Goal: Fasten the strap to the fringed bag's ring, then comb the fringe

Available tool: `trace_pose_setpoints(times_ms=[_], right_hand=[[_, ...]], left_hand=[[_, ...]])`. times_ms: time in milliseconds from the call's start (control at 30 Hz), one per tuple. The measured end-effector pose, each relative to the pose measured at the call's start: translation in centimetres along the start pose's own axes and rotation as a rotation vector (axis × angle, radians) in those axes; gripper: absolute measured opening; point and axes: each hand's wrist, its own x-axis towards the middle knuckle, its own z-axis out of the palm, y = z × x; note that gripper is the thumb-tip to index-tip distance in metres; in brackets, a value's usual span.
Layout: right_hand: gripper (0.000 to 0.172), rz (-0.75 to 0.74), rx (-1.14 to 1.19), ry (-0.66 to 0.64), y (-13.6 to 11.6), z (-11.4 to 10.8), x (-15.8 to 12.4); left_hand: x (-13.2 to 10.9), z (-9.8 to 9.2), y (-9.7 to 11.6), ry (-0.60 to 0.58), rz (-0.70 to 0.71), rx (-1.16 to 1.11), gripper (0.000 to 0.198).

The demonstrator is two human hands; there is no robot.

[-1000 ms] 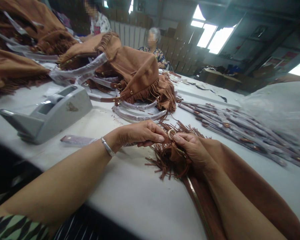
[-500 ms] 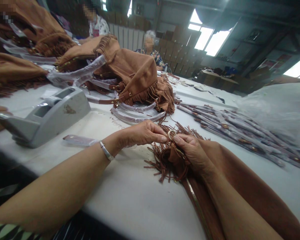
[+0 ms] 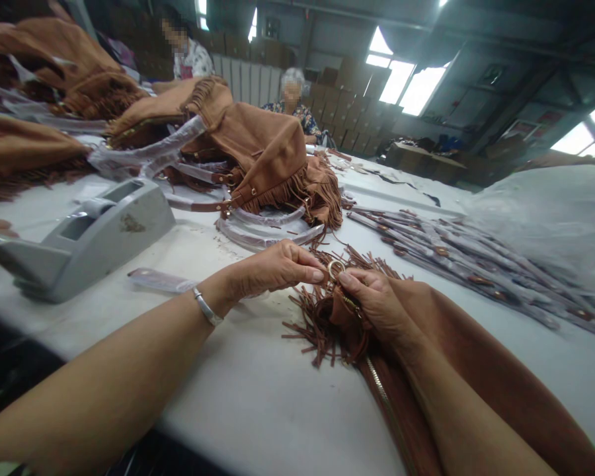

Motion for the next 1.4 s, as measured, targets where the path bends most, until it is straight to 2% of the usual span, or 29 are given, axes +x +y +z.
trace_pose_setpoints(times_ms=[367, 700, 900, 1067, 1267, 1400], right_hand=[[0.038, -0.037, -0.031, 0.048, -0.4, 0.3, 0.0], [0.039, -0.156, -0.275, 0.064, -0.5, 0.4, 0.1], [0.039, -0.076, -0.237, -0.056, -0.7, 0.1, 0.2], [0.040, -0.136, -0.290, -0.010, -0.5, 0.2, 0.1], [0.035, -0.194, -0.376, -0.088, -0.5, 0.2, -0.1], [0.035, -0.202, -0.387, -0.069, -0.5, 0.4, -0.2]], left_hand=[[0.2, 0.4, 0.0, 0.019, 0.017, -0.044, 0.034], [0.2, 0.9, 0.2, 0.091, -0.060, -0.110, 0.011], [0.6, 0.7, -0.8, 0.022, -0.016, -0.143, 0.014], [0.5, 0.9, -0.4, 0.070, -0.043, -0.160, 0.014], [0.8, 0.7, -1.1, 0.046, -0.032, -0.030, 0.013], [0.7, 0.6, -1.0, 0.034, -0.071, 0.015, 0.014]])
